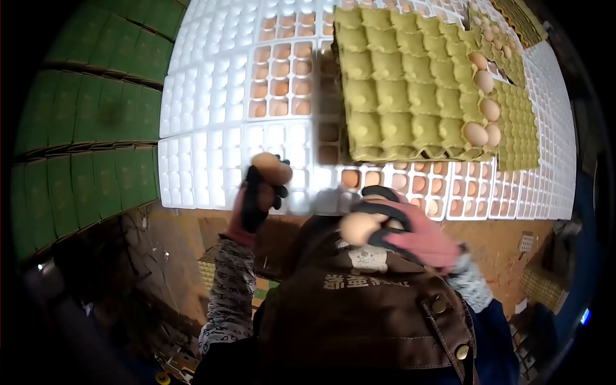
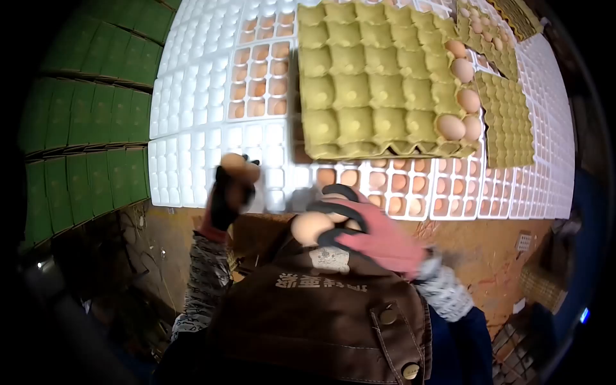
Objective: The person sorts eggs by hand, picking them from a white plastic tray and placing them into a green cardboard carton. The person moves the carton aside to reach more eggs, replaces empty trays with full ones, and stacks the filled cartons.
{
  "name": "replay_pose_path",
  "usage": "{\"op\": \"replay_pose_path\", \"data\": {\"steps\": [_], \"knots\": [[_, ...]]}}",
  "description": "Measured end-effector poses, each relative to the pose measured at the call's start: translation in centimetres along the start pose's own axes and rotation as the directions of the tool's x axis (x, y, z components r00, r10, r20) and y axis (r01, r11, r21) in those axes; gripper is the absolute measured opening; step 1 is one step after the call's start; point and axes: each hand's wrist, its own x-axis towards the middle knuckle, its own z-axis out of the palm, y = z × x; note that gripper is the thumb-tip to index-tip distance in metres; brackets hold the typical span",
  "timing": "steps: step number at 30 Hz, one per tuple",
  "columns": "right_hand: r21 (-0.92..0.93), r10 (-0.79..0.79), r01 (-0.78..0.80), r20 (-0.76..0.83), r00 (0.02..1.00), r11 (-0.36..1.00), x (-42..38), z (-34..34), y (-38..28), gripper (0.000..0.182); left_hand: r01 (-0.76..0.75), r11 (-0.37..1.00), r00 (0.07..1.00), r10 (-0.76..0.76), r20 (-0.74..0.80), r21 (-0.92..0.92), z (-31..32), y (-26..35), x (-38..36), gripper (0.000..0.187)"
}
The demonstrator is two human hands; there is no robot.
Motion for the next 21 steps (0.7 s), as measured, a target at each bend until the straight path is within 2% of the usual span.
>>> {"op": "replay_pose_path", "data": {"steps": [1, 2, 3, 4, 5, 7, 8, 10, 11, 12, 14, 15, 16, 17, 19, 20, 21], "knots": [[-0.245, -0.104, 0.081, -0.080, 0.991, 0.966, 2.5, 2.8, 1.7, 0.058, 0.148, 0.982, 0.989, -0.150, -0.011, -0.122, -1.5, -1.7, -0.3, 0.051], [-0.487, -0.085, -0.046, -0.244, 0.966, 0.872, 4.7, 5.0, 3.6, 0.058, 0.162, 0.981, 0.984, -0.169, -0.061, -0.111, -2.1, -3.6, -0.1, 0.050], [-0.696, -0.204, -0.076, -0.310, 0.929, 0.714, 7.2, 6.2, 4.9, 0.057, 0.114, 0.993, 0.987, -0.113, -0.118, 0.008, -4.5, -7.6, 0.5, 0.048], [-0.841, -0.318, -0.169, -0.369, 0.873, 0.514, 9.6, 7.4, 6.2, 0.056, 0.105, 0.990, 0.987, -0.115, -0.111, -0.095, -4.1, -7.8, 1.2, 0.045], [-0.858, -0.286, -0.257, -0.408, 0.867, 0.445, 11.5, 7.9, 7.0, 0.055, 0.095, 0.976, 0.988, -0.117, -0.101, -0.198, -3.0, -7.7, 2.4, 0.042], [-0.833, -0.258, -0.385, -0.504, 0.824, 0.398, 13.2, 9.0, 9.3, 0.058, 0.117, 0.988, 0.991, -0.109, -0.078, 0.104, -2.3, -6.7, 5.5, 0.039], [-0.827, -0.290, -0.387, -0.519, 0.804, 0.408, 13.0, 9.4, 9.2, 0.057, 0.195, 0.978, 0.980, -0.198, 0.039, 0.070, -2.1, -5.4, 6.1, 0.043], [-0.816, -0.349, -0.382, -0.543, 0.763, 0.434, 12.0, 9.9, 8.9, 0.055, 0.188, 0.957, 0.980, -0.198, 0.020, 0.222, -1.9, -2.5, 5.2, 0.044], [-0.840, -0.267, -0.372, -0.493, 0.828, 0.395, 11.8, 10.1, 8.7, 0.054, 0.178, 0.936, 0.981, -0.193, 0.020, 0.305, -2.1, -1.8, 5.1, 0.045], [-0.861, -0.174, -0.359, -0.441, 0.881, 0.361, 11.4, 10.4, 8.6, 0.052, -0.024, 0.874, 1.000, 0.024, 0.008, 0.486, -2.5, -1.8, 4.6, 0.050], [-0.885, -0.010, -0.304, -0.328, 0.944, 0.353, 11.0, 10.8, 9.6, 0.051, -0.136, 0.572, 0.989, 0.036, 0.141, 0.809, -3.1, -1.7, 3.4, 0.054], [-0.868, -0.019, -0.265, -0.300, 0.954, 0.420, 11.2, 10.6, 10.2, 0.052, -0.202, 0.372, 0.978, 0.031, 0.205, 0.906, -3.1, -1.1, 3.0, 0.056], [-0.774, -0.057, -0.285, -0.382, 0.923, 0.566, 11.4, 10.1, 10.6, 0.051, -0.276, 0.307, 0.960, 0.039, 0.277, 0.911, -2.6, -1.4, 2.8, 0.061], [-0.659, -0.079, -0.281, -0.461, 0.884, 0.698, 11.5, 9.7, 10.9, 0.049, -0.254, 0.249, 0.955, -0.087, 0.283, 0.935, -1.9, -1.2, 2.8, 0.061], [-0.570, -0.246, -0.199, -0.607, 0.756, 0.797, 11.3, 9.2, 11.6, 0.046, -0.214, 0.235, 0.974, -0.020, 0.224, 0.948, -0.9, -1.0, 3.2, 0.057], [-0.717, -0.425, -0.139, -0.545, 0.722, 0.683, 11.2, 8.7, 12.4, 0.042, -0.212, 0.329, 0.977, 0.096, 0.190, 0.920, -1.0, -1.2, 3.3, 0.054], [-0.807, -0.460, -0.092, -0.421, 0.782, 0.583, 11.2, 7.8, 13.5, 0.040, -0.219, 0.425, 0.968, 0.206, 0.142, 0.878, -1.3, -1.6, 3.3, 0.052]]}}
